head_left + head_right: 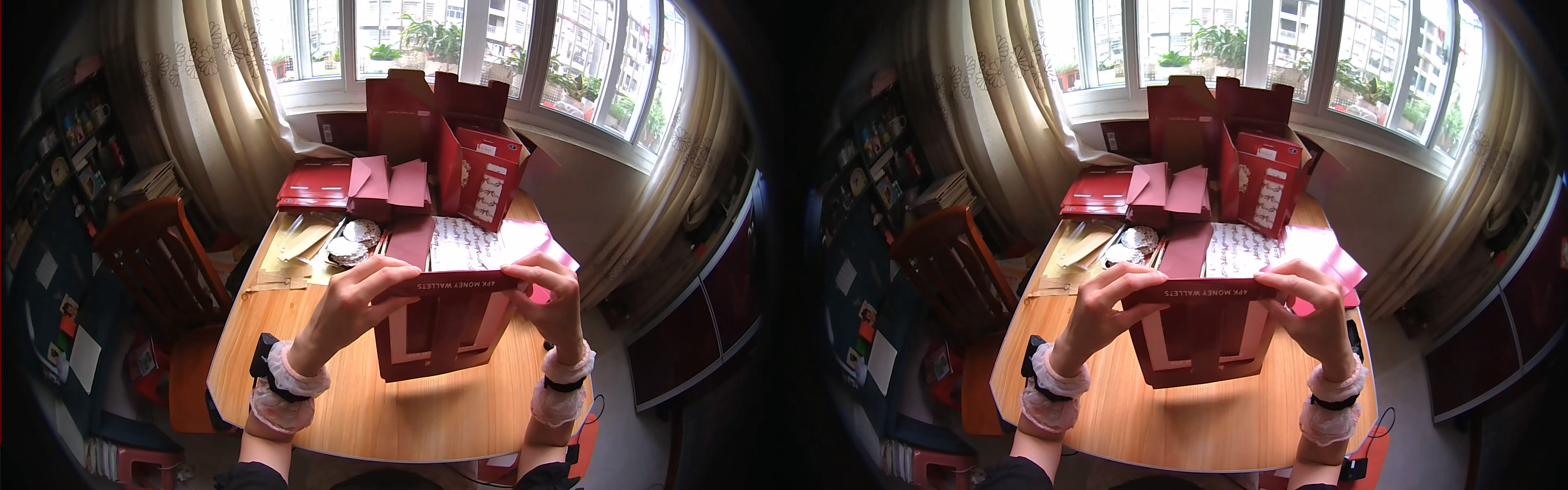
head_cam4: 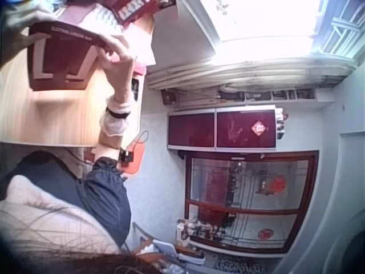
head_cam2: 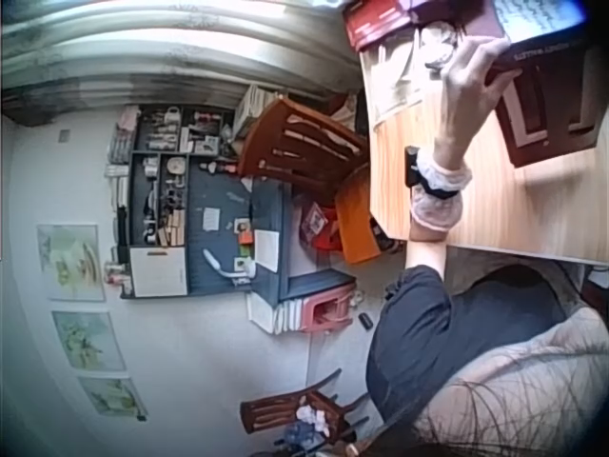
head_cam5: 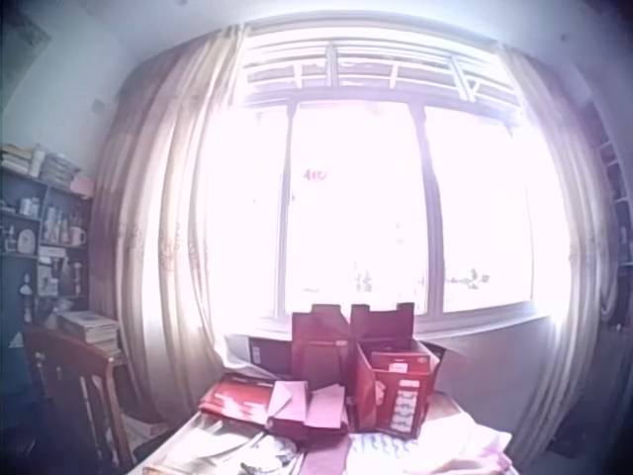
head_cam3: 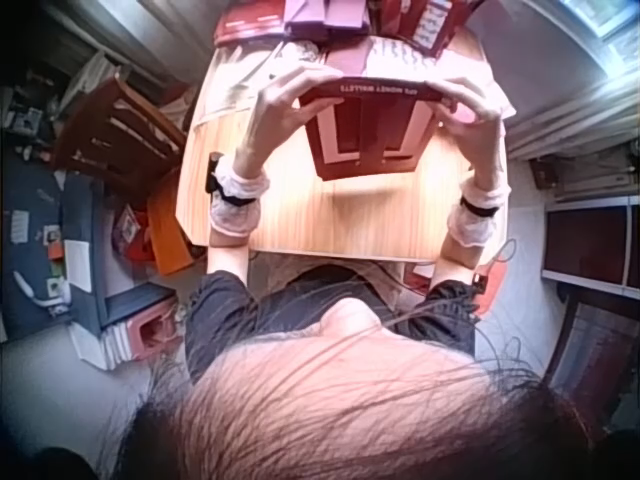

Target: Fold and assemble red paper money wallets or gift envelopes at a desk.

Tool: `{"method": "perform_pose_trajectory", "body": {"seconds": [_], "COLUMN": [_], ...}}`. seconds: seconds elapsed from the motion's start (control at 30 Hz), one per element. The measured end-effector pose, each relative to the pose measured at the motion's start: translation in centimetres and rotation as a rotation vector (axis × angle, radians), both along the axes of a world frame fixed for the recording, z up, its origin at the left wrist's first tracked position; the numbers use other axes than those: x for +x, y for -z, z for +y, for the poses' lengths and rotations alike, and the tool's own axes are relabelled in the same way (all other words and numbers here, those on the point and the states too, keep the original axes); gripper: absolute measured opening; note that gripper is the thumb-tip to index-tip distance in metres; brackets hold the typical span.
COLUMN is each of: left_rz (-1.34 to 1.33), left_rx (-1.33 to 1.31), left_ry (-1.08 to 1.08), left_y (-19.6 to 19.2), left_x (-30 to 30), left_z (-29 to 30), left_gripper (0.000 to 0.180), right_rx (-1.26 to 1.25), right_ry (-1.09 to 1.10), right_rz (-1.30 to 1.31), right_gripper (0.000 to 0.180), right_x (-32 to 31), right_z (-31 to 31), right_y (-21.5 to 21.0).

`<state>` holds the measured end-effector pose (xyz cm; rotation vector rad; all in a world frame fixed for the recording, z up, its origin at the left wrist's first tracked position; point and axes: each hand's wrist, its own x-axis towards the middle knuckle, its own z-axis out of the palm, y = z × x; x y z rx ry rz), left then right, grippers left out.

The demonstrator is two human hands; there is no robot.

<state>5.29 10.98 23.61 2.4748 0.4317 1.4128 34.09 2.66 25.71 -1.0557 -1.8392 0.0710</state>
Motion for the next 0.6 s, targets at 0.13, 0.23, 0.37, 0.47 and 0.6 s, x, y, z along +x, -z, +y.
{"method": "perform_pose_trajectory", "body": {"seconds": [0.13, 0.23, 0.37, 0.47, 0.6], "left_rz": [-0.023, -0.025, -0.013, 0.002, -0.001], "left_rx": [-0.036, -0.073, -0.098, -0.103, -0.118], "left_ry": [-0.021, -0.016, 0.022, 0.008, -0.001], "left_y": [-0.01, -0.4, -0.56, -0.9, -0.52], "left_x": [0.02, -0.15, 0.05, -0.27, -0.22], "left_z": [-0.08, -0.28, -0.28, -0.38, -0.1], "left_gripper": [0.036, 0.034, 0.034, 0.034, 0.035], "right_rx": [-0.067, -0.07, -0.085, -0.125, -0.109], "right_ry": [-0.032, -0.041, -0.036, -0.031, -0.042], "right_rz": [-0.04, -0.08, -0.08, -0.066, -0.105], "right_gripper": [0.041, 0.041, 0.04, 0.039, 0.038], "right_x": [-0.25, -0.41, -0.29, -0.8, -1.0], "right_z": [-0.31, -0.45, -0.79, -0.8, -0.32], "right_y": [-0.2, -0.34, -0.56, -0.67, -0.22]}}
